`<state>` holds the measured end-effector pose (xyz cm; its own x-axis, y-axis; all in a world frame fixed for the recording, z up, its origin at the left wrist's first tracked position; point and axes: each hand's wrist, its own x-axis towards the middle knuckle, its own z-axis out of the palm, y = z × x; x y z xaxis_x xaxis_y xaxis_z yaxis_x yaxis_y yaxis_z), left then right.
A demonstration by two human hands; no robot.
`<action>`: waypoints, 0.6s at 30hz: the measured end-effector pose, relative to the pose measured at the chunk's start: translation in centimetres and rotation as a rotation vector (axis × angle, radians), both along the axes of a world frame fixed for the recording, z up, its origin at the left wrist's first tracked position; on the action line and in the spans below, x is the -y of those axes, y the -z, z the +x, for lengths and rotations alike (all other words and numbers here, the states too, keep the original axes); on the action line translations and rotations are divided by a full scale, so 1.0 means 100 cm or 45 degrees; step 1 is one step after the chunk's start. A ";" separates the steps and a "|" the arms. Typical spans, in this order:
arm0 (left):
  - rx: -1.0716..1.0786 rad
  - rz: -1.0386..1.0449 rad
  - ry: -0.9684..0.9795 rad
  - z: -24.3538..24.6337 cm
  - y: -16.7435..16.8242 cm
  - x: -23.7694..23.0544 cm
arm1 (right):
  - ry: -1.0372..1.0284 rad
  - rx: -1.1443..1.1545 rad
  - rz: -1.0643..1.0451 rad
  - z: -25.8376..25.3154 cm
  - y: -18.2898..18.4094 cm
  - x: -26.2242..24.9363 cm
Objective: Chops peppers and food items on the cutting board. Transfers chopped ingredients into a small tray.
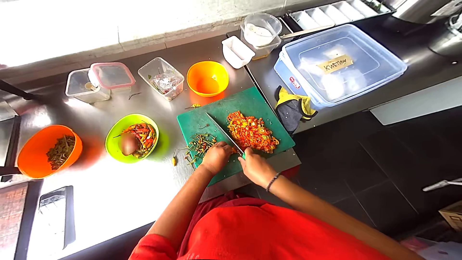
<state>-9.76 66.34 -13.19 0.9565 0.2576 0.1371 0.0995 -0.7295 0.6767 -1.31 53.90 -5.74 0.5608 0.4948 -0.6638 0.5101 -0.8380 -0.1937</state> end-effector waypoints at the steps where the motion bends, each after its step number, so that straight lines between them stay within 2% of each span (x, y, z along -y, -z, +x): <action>1: 0.001 -0.012 -0.010 0.001 0.000 0.001 | 0.012 0.014 0.007 -0.002 0.006 0.000; 7: -0.092 -0.073 -0.031 0.004 -0.005 -0.004 | -0.032 -0.012 -0.036 0.008 -0.015 -0.003; 10: -0.111 -0.099 -0.024 0.002 -0.007 -0.003 | 0.017 0.019 0.018 0.000 0.006 -0.003; 15: -0.139 -0.066 -0.021 0.002 -0.009 -0.006 | -0.019 -0.022 -0.016 0.008 -0.013 -0.009; 18: -0.127 -0.085 -0.030 0.002 -0.008 -0.003 | 0.023 0.023 0.002 -0.003 0.007 -0.006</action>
<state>-9.59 66.65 -12.43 0.9581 0.2856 0.0232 0.1855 -0.6798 0.7095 -1.62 54.46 -6.44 0.5816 0.4855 -0.6527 0.4982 -0.8469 -0.1860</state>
